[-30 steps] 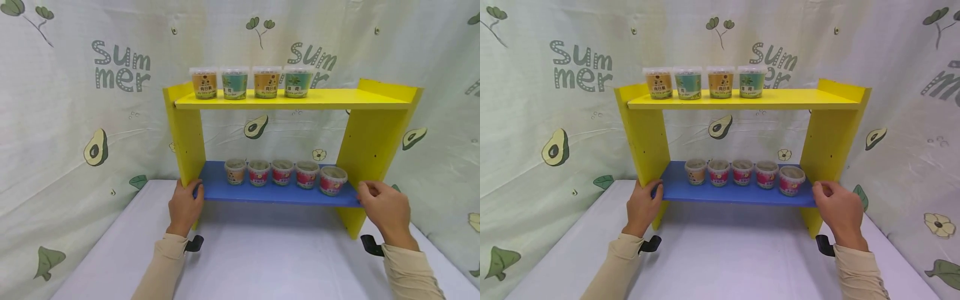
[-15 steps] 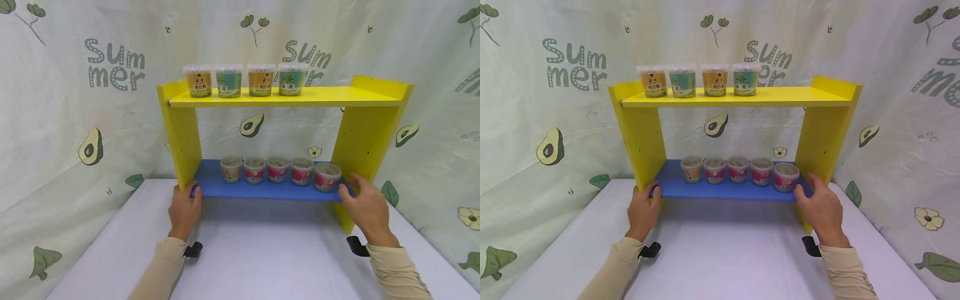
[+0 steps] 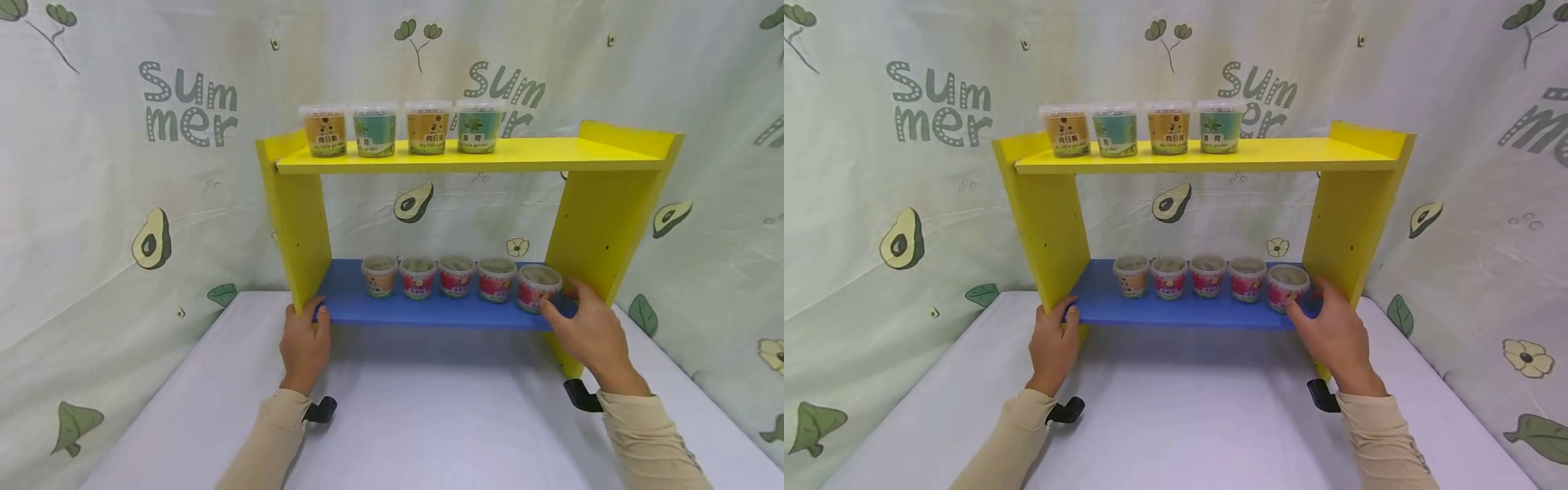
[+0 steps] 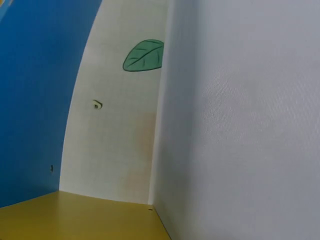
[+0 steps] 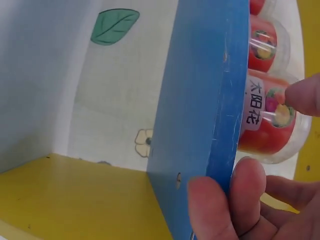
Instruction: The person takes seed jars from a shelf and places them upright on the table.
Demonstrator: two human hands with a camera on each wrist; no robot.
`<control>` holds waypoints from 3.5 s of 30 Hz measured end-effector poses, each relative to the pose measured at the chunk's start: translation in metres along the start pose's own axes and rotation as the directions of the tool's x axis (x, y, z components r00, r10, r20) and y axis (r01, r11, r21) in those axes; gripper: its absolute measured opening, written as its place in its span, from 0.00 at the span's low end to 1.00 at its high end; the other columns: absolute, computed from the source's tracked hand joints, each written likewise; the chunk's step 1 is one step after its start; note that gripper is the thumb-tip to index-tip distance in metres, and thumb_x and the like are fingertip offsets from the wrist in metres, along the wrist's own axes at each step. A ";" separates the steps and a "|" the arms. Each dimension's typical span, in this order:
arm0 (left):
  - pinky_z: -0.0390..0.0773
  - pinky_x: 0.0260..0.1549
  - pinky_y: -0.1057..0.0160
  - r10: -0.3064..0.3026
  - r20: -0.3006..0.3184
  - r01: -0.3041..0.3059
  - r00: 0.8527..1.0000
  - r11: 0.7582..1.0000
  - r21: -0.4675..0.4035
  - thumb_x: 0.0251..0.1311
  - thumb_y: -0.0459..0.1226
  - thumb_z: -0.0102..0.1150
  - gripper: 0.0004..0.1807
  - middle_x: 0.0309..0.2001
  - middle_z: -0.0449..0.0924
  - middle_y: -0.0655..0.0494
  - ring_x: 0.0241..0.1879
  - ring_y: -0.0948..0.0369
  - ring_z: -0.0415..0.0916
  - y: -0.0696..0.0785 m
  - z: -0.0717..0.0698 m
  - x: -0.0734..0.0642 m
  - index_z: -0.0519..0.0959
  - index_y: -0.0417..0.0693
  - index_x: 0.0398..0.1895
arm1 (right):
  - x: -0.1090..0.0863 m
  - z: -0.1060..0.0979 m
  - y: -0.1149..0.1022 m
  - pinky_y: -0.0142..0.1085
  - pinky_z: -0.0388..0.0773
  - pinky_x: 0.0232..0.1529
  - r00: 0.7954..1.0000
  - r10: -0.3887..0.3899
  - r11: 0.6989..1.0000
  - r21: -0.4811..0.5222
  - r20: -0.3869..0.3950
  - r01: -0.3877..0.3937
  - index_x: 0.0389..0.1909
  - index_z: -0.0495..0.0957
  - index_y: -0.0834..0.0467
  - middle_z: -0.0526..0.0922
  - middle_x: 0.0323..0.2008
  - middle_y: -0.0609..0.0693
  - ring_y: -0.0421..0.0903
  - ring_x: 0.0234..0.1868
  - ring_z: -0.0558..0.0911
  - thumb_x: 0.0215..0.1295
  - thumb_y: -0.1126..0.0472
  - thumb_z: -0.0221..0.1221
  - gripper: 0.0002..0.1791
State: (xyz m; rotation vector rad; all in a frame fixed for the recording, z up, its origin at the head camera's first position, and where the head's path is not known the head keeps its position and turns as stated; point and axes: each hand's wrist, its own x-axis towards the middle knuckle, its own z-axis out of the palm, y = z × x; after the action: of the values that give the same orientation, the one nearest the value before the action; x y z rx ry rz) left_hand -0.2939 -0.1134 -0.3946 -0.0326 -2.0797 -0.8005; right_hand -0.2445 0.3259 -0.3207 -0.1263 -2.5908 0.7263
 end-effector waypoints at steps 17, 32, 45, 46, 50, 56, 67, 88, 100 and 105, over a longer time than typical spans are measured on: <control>0.69 0.24 0.49 -0.020 0.018 0.020 1.000 1.000 -0.001 0.65 0.47 0.44 0.16 0.40 0.67 0.45 0.31 0.51 0.69 -0.003 0.002 0.001 0.78 0.58 0.50 | 0.009 0.000 0.000 0.63 0.62 0.50 0.993 -0.008 1.000 0.008 0.121 0.007 0.70 0.48 0.59 0.63 0.61 0.68 0.69 0.55 0.66 0.51 0.25 0.49 0.55; 0.70 0.27 0.48 -0.052 0.030 0.053 0.998 0.998 -0.018 0.66 0.50 0.43 0.17 0.43 0.67 0.44 0.33 0.51 0.70 -0.001 0.006 -0.005 0.77 0.60 0.51 | 0.009 -0.011 0.001 0.65 0.59 0.50 0.994 0.012 0.999 0.042 0.108 -0.016 0.72 0.46 0.54 0.64 0.61 0.68 0.70 0.57 0.62 0.52 0.25 0.47 0.54; 0.70 0.25 0.51 -0.005 0.001 0.005 1.000 1.000 -0.028 0.66 0.49 0.42 0.18 0.40 0.67 0.44 0.31 0.52 0.68 -0.002 0.001 -0.002 0.77 0.57 0.52 | 0.013 -0.005 0.001 0.63 0.60 0.50 0.999 -0.021 0.997 0.071 0.040 0.018 0.72 0.49 0.50 0.68 0.58 0.67 0.69 0.56 0.65 0.55 0.27 0.47 0.49; 0.70 0.25 0.51 -0.005 -0.002 0.005 1.000 1.000 -0.029 0.66 0.49 0.42 0.18 0.40 0.67 0.44 0.30 0.52 0.68 -0.002 0.001 -0.002 0.77 0.57 0.52 | 0.013 -0.005 0.001 0.63 0.60 0.50 0.999 -0.016 0.997 0.077 0.043 0.012 0.72 0.49 0.51 0.68 0.58 0.67 0.69 0.56 0.65 0.55 0.27 0.47 0.49; 0.70 0.26 0.50 -0.013 -0.004 0.013 1.000 0.999 -0.038 0.67 0.49 0.43 0.18 0.41 0.67 0.44 0.31 0.52 0.68 -0.004 0.002 0.000 0.77 0.58 0.52 | 0.015 -0.004 -0.002 0.64 0.60 0.50 0.998 0.004 0.995 0.099 0.070 -0.011 0.72 0.47 0.52 0.65 0.60 0.68 0.69 0.57 0.64 0.52 0.25 0.48 0.53; 0.71 0.27 0.49 -0.047 0.019 0.048 0.999 0.998 -0.031 0.66 0.50 0.42 0.18 0.43 0.67 0.45 0.33 0.52 0.70 -0.006 0.008 -0.003 0.77 0.60 0.53 | 0.019 -0.005 -0.002 0.64 0.61 0.50 0.994 -0.012 0.993 0.115 0.108 -0.001 0.72 0.46 0.52 0.63 0.61 0.69 0.69 0.57 0.63 0.52 0.26 0.49 0.53; 0.71 0.26 0.50 -0.007 -0.006 0.006 1.000 0.999 -0.051 0.67 0.51 0.41 0.19 0.42 0.67 0.45 0.32 0.52 0.69 0.000 0.005 0.002 0.77 0.58 0.52 | 0.020 -0.007 -0.010 0.65 0.57 0.51 0.991 0.025 0.994 0.098 0.133 -0.038 0.73 0.40 0.53 0.57 0.64 0.70 0.72 0.59 0.59 0.49 0.23 0.49 0.58; 0.69 0.26 0.53 -0.004 0.005 0.004 1.000 0.999 -0.047 0.66 0.50 0.42 0.18 0.41 0.66 0.47 0.32 0.54 0.68 -0.003 0.006 -0.003 0.77 0.58 0.52 | 0.010 -0.001 -0.007 0.66 0.58 0.49 0.993 0.053 0.990 0.123 0.102 -0.065 0.73 0.42 0.52 0.58 0.64 0.69 0.71 0.57 0.60 0.52 0.24 0.46 0.54; 0.70 0.26 0.51 0.007 -0.003 -0.007 1.000 0.999 -0.035 0.67 0.49 0.42 0.18 0.42 0.66 0.44 0.32 0.52 0.70 -0.003 0.003 -0.001 0.77 0.58 0.52 | 0.013 0.002 -0.005 0.64 0.60 0.51 0.994 0.028 0.984 0.175 0.102 -0.045 0.73 0.42 0.52 0.58 0.64 0.69 0.70 0.58 0.61 0.56 0.28 0.47 0.52; 0.70 0.26 0.50 0.018 -0.001 -0.018 1.000 0.999 -0.047 0.67 0.50 0.42 0.18 0.42 0.66 0.44 0.32 0.52 0.69 -0.003 0.005 -0.002 0.77 0.57 0.53 | 0.012 -0.001 -0.003 0.64 0.59 0.51 0.994 0.051 0.972 0.224 0.095 -0.072 0.73 0.41 0.55 0.56 0.65 0.68 0.69 0.59 0.60 0.56 0.28 0.48 0.53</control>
State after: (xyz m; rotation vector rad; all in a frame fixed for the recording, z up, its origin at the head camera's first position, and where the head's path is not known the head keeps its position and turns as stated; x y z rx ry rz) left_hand -0.2972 -0.1130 -0.3998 -0.0766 -2.0576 -0.8383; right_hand -0.2552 0.3260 -0.3135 -0.1057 -2.5741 1.0670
